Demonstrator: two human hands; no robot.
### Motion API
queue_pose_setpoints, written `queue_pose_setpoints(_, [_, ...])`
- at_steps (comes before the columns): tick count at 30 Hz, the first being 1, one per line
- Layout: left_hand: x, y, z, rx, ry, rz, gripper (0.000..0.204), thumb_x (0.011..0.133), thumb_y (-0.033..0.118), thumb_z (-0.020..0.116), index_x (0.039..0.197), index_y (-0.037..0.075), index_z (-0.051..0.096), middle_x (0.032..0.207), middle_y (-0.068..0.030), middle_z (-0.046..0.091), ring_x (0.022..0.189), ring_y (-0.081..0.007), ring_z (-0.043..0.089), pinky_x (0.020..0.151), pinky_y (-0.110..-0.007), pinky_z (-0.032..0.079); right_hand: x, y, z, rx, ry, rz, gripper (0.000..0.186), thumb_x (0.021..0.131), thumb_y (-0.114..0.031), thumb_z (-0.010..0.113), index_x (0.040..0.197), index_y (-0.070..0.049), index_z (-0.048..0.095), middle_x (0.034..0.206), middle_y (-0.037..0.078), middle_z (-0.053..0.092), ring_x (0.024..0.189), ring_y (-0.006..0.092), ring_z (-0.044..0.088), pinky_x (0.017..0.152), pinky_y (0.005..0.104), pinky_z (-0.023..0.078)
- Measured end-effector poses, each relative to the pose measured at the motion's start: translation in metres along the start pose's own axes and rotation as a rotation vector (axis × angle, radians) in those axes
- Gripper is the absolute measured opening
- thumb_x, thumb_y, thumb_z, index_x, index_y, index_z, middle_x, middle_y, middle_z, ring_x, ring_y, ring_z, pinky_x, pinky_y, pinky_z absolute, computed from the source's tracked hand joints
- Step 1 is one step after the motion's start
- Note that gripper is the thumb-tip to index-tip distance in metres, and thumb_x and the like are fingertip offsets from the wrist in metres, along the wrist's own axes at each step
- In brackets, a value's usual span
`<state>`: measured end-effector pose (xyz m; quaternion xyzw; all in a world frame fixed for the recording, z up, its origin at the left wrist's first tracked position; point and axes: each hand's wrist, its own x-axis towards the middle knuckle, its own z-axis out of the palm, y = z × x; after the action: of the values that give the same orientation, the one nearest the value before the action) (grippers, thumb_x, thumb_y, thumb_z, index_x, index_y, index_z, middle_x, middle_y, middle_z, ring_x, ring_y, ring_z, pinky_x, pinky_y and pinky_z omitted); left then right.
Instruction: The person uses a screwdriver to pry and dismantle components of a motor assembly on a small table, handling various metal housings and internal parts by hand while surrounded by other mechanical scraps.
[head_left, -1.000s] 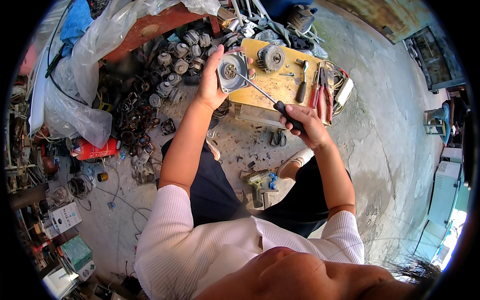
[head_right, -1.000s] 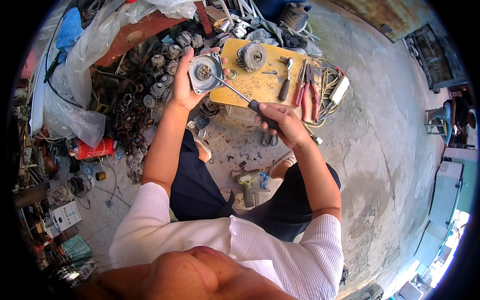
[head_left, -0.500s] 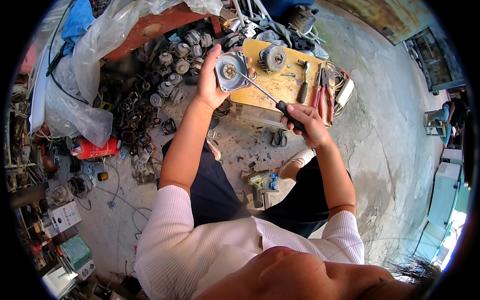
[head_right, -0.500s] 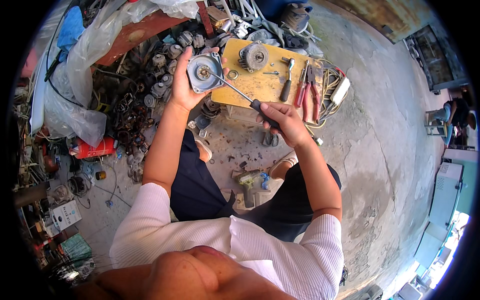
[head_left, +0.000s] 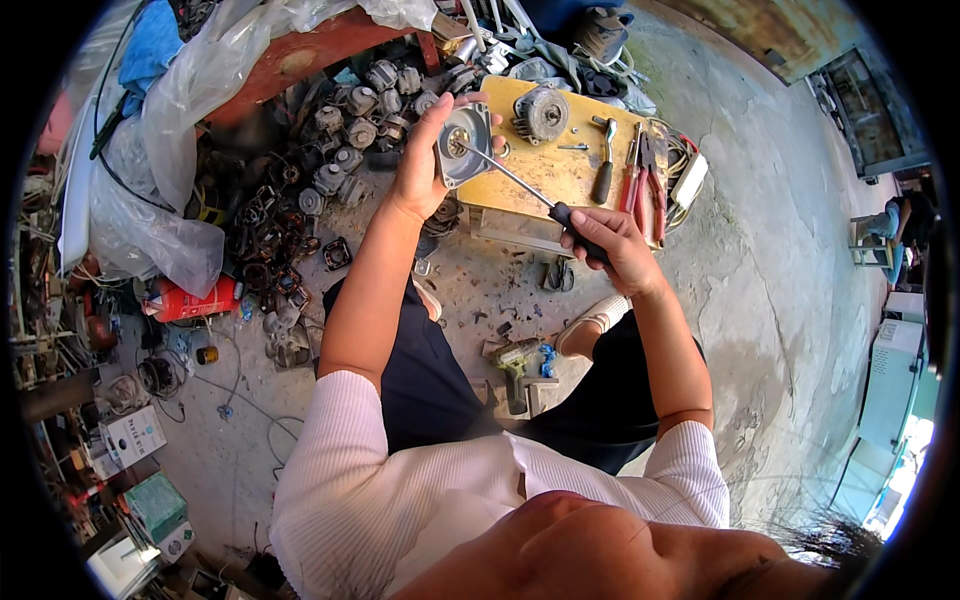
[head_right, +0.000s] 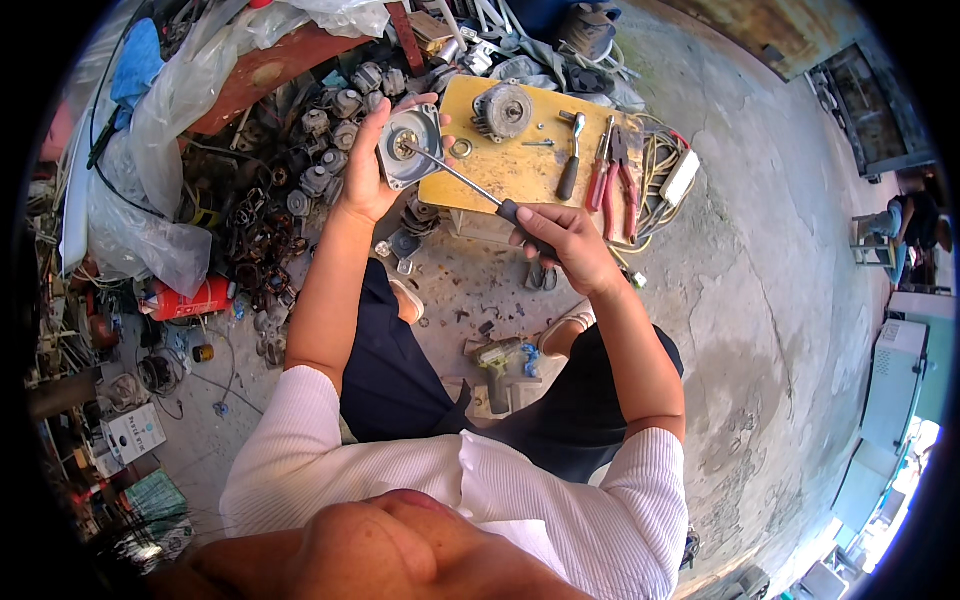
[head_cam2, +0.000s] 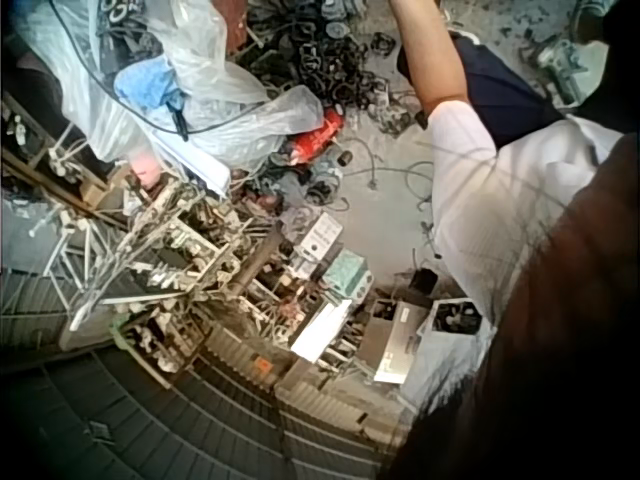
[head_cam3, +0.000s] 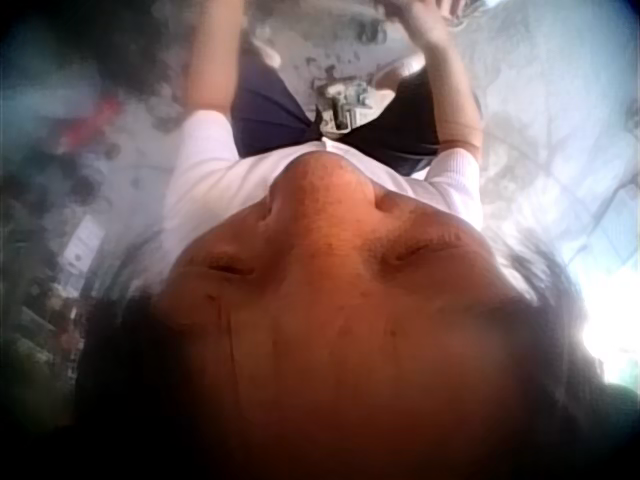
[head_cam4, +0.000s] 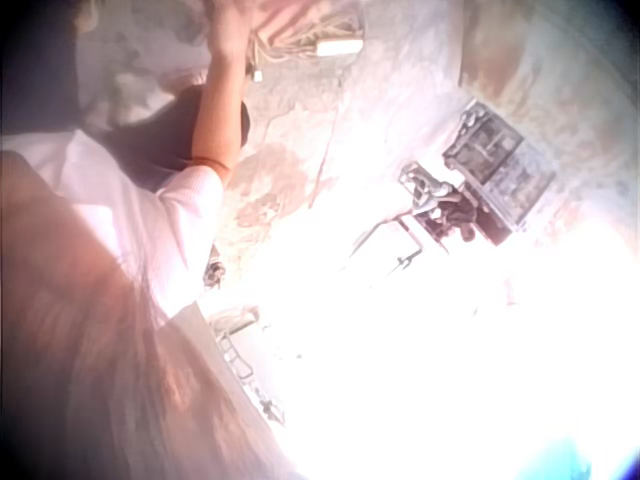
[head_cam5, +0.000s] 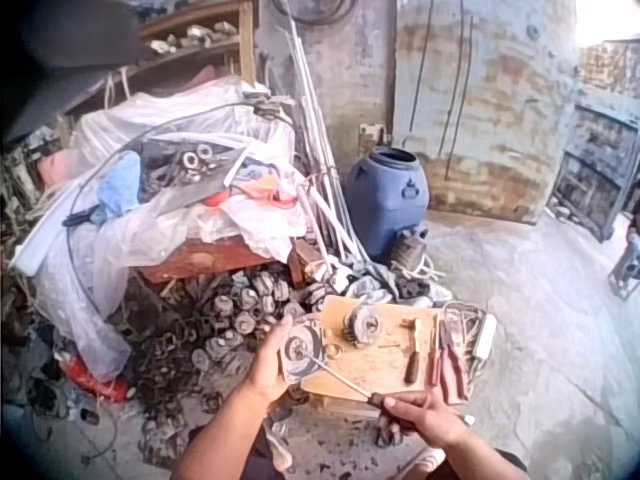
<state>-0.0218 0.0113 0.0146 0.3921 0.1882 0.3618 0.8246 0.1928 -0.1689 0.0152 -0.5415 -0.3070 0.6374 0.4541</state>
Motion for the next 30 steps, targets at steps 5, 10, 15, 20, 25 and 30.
queue_pose_setpoints(5, [0.000, -0.001, 0.000, 0.015, -0.015, 0.000, 0.058, 0.100, 0.048, 0.041, 0.132, 0.001, 0.051, 0.113, -0.0169, 0.064, 0.098, -0.0284, 0.067, 0.085, -0.044, 0.057, 0.000, -0.001, 0.001, 0.000, -0.002, 0.001, 0.035, 0.096, -0.032, 0.063, 0.114, -0.002, 0.068, 0.084, 0.001, 0.067, 0.066, 0.0030, 0.055, 0.050, 0.0175, 0.038])
queue_pose_setpoints(10, [-0.001, -0.001, 0.002, 0.074, -0.003, 0.009, 0.058, 0.100, 0.048, 0.041, 0.132, 0.001, 0.051, 0.113, -0.0168, 0.064, 0.097, -0.0277, 0.067, 0.084, -0.043, 0.057, 0.001, 0.001, 0.001, 0.006, -0.009, -0.004, 0.035, 0.097, -0.032, 0.063, 0.114, -0.002, 0.068, 0.084, 0.001, 0.067, 0.066, 0.0032, 0.055, 0.050, 0.0179, 0.038])
queue_pose_setpoints(15, [0.001, -0.007, 0.002, -0.018, -0.013, 0.008, 0.061, 0.100, 0.052, 0.040, 0.131, 0.001, 0.051, 0.112, -0.0172, 0.064, 0.097, -0.0294, 0.067, 0.085, -0.046, 0.057, 0.002, 0.008, 0.010, -0.063, 0.021, -0.079, 0.036, 0.096, -0.032, 0.063, 0.115, -0.002, 0.068, 0.084, 0.001, 0.067, 0.066, 0.0039, 0.054, 0.051, 0.0190, 0.038])
queue_pose_setpoints(20, [0.003, -0.007, 0.001, -0.224, -0.009, -0.018, 0.064, 0.097, 0.057, 0.042, 0.129, 0.002, 0.051, 0.111, -0.0177, 0.063, 0.097, -0.0322, 0.066, 0.085, -0.049, 0.056, 0.005, 0.010, 0.012, 0.005, 0.013, -0.066, 0.036, 0.097, -0.032, 0.063, 0.115, -0.002, 0.068, 0.084, 0.001, 0.066, 0.066, 0.0042, 0.054, 0.050, 0.0191, 0.038])
queue_pose_setpoints(25, [0.003, -0.006, 0.002, -0.333, -0.022, -0.068, 0.063, 0.095, 0.057, 0.044, 0.128, 0.004, 0.052, 0.111, -0.0179, 0.063, 0.097, -0.0329, 0.066, 0.085, -0.052, 0.056, 0.010, 0.018, 0.008, 0.161, -0.019, -0.015, 0.035, 0.097, -0.031, 0.063, 0.116, -0.002, 0.068, 0.083, 0.001, 0.066, 0.066, 0.0042, 0.054, 0.049, 0.0190, 0.037])
queue_pose_setpoints(30, [0.004, -0.013, 0.001, -0.272, 0.089, -0.029, 0.058, 0.095, 0.056, 0.044, 0.126, 0.007, 0.054, 0.109, -0.0155, 0.064, 0.097, -0.0318, 0.065, 0.085, -0.052, 0.056, 0.005, 0.026, 0.027, -0.215, 0.121, -0.225, 0.036, 0.099, -0.029, 0.060, 0.120, -0.001, 0.066, 0.081, 0.002, 0.066, 0.065, 0.0059, 0.054, 0.054, 0.0209, 0.043])
